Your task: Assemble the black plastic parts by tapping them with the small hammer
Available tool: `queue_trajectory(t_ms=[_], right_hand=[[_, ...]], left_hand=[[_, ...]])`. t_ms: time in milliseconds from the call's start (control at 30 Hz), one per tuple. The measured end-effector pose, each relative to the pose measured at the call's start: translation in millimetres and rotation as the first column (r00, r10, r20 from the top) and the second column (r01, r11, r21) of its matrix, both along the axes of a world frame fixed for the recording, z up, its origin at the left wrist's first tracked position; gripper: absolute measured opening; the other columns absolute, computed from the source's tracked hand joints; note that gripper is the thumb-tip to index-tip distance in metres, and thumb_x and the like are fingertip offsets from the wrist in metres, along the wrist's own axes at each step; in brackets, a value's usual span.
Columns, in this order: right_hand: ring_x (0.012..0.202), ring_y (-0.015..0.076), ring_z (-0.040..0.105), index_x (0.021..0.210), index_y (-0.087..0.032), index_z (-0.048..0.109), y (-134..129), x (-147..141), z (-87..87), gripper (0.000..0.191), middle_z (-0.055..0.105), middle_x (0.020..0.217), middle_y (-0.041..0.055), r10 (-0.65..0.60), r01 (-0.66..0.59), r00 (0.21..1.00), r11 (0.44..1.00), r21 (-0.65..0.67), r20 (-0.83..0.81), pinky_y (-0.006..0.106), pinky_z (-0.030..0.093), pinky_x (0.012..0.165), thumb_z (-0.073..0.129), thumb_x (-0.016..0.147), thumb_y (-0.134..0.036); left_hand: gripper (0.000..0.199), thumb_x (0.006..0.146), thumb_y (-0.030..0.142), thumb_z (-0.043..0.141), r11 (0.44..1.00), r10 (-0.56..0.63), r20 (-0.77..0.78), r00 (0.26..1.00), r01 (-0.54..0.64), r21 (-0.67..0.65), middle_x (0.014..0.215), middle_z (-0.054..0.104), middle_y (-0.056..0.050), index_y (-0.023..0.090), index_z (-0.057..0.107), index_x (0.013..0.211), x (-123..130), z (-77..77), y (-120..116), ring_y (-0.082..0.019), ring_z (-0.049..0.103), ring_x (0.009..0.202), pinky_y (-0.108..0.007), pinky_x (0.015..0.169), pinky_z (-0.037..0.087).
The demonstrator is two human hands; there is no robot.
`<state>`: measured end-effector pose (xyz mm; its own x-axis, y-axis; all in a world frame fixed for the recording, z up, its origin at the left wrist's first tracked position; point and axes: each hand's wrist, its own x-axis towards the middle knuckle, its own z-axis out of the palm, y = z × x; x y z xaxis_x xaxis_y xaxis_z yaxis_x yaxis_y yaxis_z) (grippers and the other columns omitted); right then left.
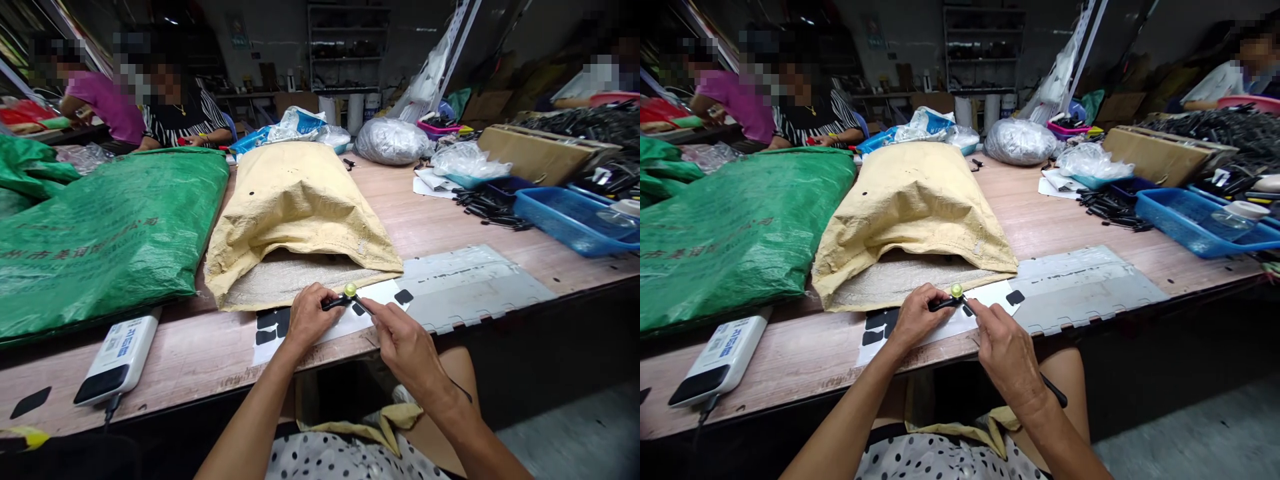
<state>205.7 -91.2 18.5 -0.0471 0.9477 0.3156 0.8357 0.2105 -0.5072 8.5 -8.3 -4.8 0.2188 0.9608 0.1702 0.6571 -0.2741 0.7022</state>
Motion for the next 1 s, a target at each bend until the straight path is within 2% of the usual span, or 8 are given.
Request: queue_trajectory(t_ms=[167, 267, 367, 500, 633, 867, 1000], right_hand=[[0.100, 0.0191, 0.067, 0.136, -0.031, 0.063, 13, 17, 5.2, 0.041, 0.071, 0.110, 0.0034, -0.115, 0.117, 0.993, 0.991, 0.069, -0.036, 0.029, 0.048, 0.084, 0.045, 0.100, -0.022], [0.098, 0.0200, 0.066, 0.131, -0.030, 0.066, 30, 36, 5.6, 0.038, 0.071, 0.108, 0.0028, -0.251, 0.249, 0.968, 0.966, 0.070, 0.023, 0.030, 0.046, 0.079, 0.050, 0.098, -0.024], [0.093, 0.0201, 0.064, 0.126, -0.028, 0.070, 49, 55, -3.4, 0.035, 0.070, 0.103, 0.0037, -0.349, 0.343, 0.931, 0.937, 0.070, 0.109, 0.031, 0.042, 0.075, 0.052, 0.096, -0.023], [0.089, 0.0198, 0.058, 0.121, -0.023, 0.072, 66, 67, -23.1, 0.033, 0.068, 0.097, 0.0064, -0.370, 0.348, 0.911, 0.927, 0.143, 0.182, 0.032, 0.037, 0.074, 0.054, 0.094, -0.019], [0.086, 0.0206, 0.052, 0.121, -0.022, 0.071, 68, 64, -35.3, 0.034, 0.066, 0.091, 0.0074, -0.391, 0.340, 0.890, 0.912, 0.231, 0.235, 0.033, 0.033, 0.073, 0.055, 0.092, -0.017], [0.088, 0.0218, 0.048, 0.123, -0.026, 0.071, 63, 58, -37.8, 0.033, 0.065, 0.092, 0.0067, -0.442, 0.374, 0.858, 0.887, 0.270, 0.261, 0.034, 0.028, 0.072, 0.054, 0.095, -0.020], [0.089, 0.0210, 0.048, 0.122, -0.027, 0.072, 64, 57, -37.5, 0.032, 0.065, 0.099, 0.0074, -0.454, 0.390, 0.854, 0.882, 0.266, 0.255, 0.033, 0.025, 0.071, 0.057, 0.095, -0.019]], left_hand=[[0.011, 0.076, 0.022, 0.077, 1.000, -0.014, -0.010, 1.000, 0.014, 0.008, 0.085, 0.067, 0.000, 0.023, 0.075, 0.087, 0, 1.9, -1, -0.018, 0.059, 0.084, -0.031, 0.078, 0.044], [0.011, 0.078, 0.023, 0.076, 1.000, -0.024, -0.006, 1.000, 0.024, 0.009, 0.086, 0.068, 0.000, 0.023, 0.077, 0.089, -1, 2.8, -1, -0.019, 0.060, 0.086, -0.031, 0.079, 0.045], [0.013, 0.078, 0.026, 0.076, 1.000, -0.028, 0.005, 1.000, 0.028, 0.003, 0.086, 0.068, -0.001, 0.024, 0.078, 0.090, -2, 2.1, 0, -0.020, 0.060, 0.086, -0.032, 0.080, 0.046], [0.016, 0.081, 0.030, 0.076, 0.999, -0.035, 0.048, 0.998, 0.035, 0.001, 0.084, 0.067, -0.001, 0.025, 0.081, 0.095, -4, -1.0, 1, -0.019, 0.061, 0.085, -0.032, 0.081, 0.047], [0.018, 0.083, 0.032, 0.075, 0.999, -0.045, 0.065, 0.997, 0.045, 0.006, 0.083, 0.067, -0.002, 0.026, 0.082, 0.098, -4, -3.1, 0, -0.019, 0.061, 0.084, -0.031, 0.079, 0.047], [0.020, 0.084, 0.030, 0.074, 0.999, -0.048, 0.067, 0.997, 0.047, 0.010, 0.085, 0.067, -0.002, 0.026, 0.082, 0.101, -4, -1.3, -1, -0.019, 0.061, 0.085, -0.032, 0.079, 0.046], [0.020, 0.088, 0.033, 0.070, 0.998, -0.056, 0.033, 0.998, 0.056, 0.012, 0.085, 0.066, -0.003, 0.027, 0.082, 0.103, -4, 0.5, -2, -0.019, 0.060, 0.085, -0.032, 0.080, 0.046]])
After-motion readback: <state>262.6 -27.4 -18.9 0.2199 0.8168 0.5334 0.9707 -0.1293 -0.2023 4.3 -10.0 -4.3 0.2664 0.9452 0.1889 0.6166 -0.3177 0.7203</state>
